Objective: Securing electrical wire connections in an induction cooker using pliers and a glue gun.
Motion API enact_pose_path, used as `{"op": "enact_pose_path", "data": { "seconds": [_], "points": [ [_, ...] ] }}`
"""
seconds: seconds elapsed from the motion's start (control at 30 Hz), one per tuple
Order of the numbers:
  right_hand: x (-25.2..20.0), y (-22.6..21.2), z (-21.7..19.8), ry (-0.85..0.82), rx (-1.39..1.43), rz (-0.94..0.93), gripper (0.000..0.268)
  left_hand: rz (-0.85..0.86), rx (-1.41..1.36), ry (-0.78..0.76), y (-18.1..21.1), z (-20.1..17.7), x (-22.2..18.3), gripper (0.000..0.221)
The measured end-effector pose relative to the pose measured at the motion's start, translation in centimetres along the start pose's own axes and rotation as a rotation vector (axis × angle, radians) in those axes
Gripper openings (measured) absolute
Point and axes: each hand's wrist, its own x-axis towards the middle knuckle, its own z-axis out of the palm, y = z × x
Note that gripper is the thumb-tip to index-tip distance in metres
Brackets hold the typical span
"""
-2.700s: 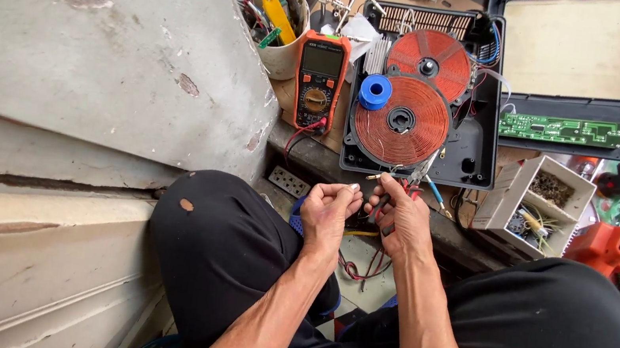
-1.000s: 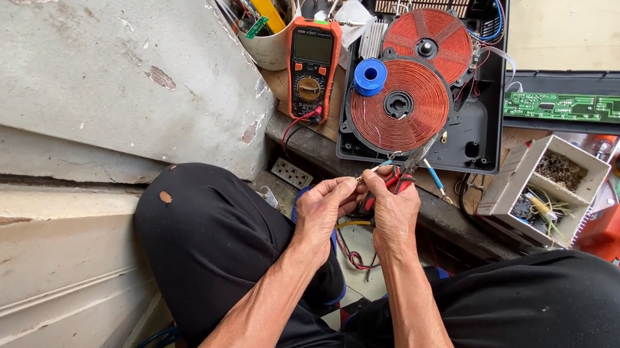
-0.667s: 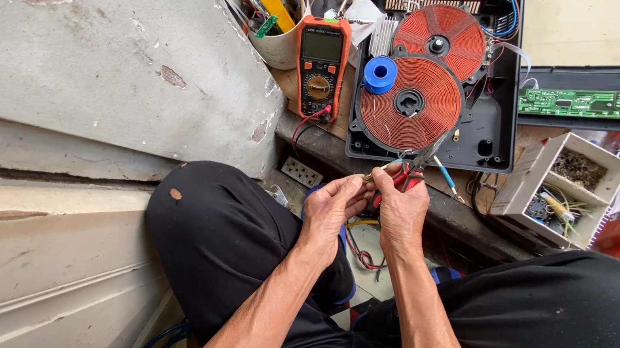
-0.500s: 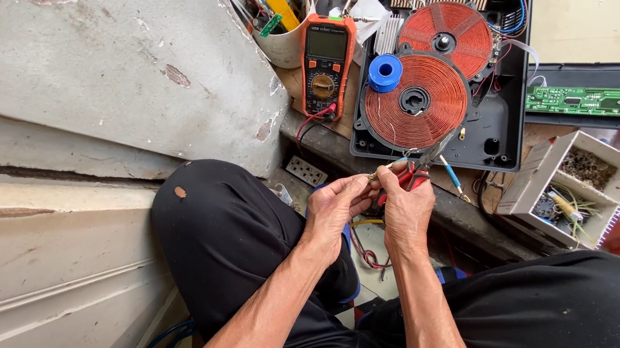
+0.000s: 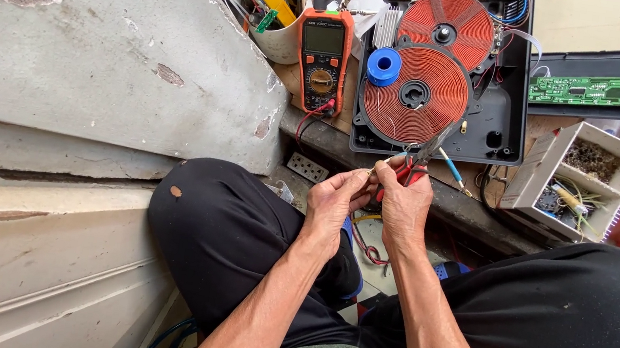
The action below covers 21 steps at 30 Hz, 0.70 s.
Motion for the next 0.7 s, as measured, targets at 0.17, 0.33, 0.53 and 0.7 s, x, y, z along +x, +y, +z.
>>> {"op": "enact_pose_path", "data": {
  "seconds": [0.17,0.33,0.53,0.7],
  "points": [
    [-0.14,-0.18,0.13,0.001,0.001,0.0,0.019,-0.018,0.005,-0.003,0.07,0.0,0.07,0.032],
    [-0.32,-0.06,0.16,0.006,0.001,-0.011,0.019,-0.025,-0.005,-0.002,0.09,0.11,0.06,0.032],
    [-0.34,0.19,0.38,0.008,-0.018,-0.032,0.017,-0.048,-0.017,0.007,-0.06,-0.03,0.35,0.031],
    [-0.38,0.22,0.37,0.025,0.01,-0.015,0.019,-0.061,-0.018,0.011,0.15,0.07,0.35,0.03]
  ]
}}
